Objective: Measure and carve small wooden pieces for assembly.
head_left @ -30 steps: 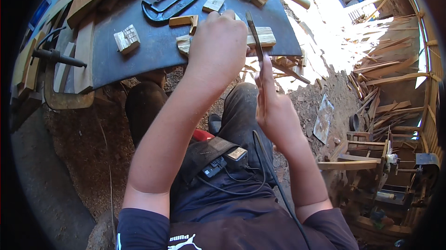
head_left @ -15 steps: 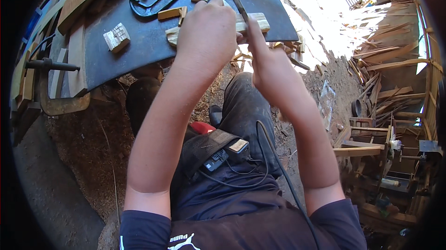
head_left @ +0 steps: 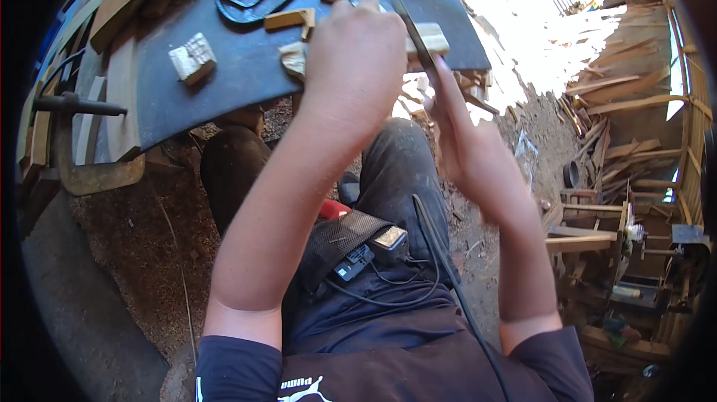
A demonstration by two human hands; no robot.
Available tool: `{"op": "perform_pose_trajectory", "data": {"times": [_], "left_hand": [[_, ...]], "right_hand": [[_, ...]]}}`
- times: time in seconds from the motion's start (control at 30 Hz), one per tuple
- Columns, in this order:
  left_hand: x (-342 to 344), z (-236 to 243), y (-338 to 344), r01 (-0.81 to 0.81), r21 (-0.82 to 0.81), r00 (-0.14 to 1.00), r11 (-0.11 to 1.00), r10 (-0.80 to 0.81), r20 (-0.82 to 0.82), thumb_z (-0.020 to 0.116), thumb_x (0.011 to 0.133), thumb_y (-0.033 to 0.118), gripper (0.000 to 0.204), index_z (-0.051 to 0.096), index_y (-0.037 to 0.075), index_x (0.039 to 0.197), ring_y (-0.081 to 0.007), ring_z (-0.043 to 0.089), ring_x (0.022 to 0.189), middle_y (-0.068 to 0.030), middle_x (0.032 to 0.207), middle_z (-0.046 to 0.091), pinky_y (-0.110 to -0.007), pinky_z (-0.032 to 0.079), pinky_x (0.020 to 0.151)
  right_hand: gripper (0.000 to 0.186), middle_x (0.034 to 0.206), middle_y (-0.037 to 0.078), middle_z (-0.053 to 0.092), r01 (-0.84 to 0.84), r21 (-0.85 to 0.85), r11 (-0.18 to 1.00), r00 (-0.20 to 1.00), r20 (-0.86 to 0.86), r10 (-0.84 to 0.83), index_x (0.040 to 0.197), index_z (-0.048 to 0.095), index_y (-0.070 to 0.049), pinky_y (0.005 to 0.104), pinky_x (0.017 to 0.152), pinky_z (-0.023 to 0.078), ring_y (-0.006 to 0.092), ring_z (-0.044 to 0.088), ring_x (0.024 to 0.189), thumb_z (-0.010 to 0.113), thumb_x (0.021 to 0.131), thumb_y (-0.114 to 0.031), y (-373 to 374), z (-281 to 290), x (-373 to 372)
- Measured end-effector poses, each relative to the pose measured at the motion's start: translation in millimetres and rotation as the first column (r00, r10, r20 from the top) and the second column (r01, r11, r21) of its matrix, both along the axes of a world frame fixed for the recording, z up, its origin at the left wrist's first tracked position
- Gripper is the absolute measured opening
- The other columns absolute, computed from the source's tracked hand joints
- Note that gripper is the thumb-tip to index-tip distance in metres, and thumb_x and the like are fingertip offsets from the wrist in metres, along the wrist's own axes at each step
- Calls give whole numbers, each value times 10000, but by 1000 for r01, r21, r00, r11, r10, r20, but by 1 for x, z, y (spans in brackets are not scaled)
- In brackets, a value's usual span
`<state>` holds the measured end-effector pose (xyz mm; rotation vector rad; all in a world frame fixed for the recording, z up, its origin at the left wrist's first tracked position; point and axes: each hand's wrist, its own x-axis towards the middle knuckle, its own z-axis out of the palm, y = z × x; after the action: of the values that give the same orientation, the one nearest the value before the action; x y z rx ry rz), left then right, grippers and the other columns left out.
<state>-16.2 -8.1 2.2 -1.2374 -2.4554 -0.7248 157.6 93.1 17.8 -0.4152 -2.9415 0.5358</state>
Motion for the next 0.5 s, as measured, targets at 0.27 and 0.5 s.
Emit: {"op": "perform_pose_trajectory", "data": {"times": [0.27, 0.5], "left_hand": [[0, -1, -7, 6, -4, 995, 1000, -6, 95, 795, 823, 248, 233, 756, 47, 934, -315, 673, 994, -140, 1031, 696, -418, 543, 891], [-5, -7, -14, 10, 38, 996, 999, -13, 86, 757, 852, 202, 184, 757, 40, 938, -312, 669, 988, -140, 1006, 691, -418, 544, 904]], "right_hand": [[737, 872, 332, 670, 46, 25, 999, 998, 39, -47, 1607, 177, -56, 569, 646, 518, 485, 679, 741, 524, 958, -21, -22, -2, 11], [373, 927, 294, 681, 123, 96, 988, 986, 96, -133, 1354, 404, 31, 558, 606, 526, 445, 700, 731, 501, 1014, -88, -20, 5, -38]]}}
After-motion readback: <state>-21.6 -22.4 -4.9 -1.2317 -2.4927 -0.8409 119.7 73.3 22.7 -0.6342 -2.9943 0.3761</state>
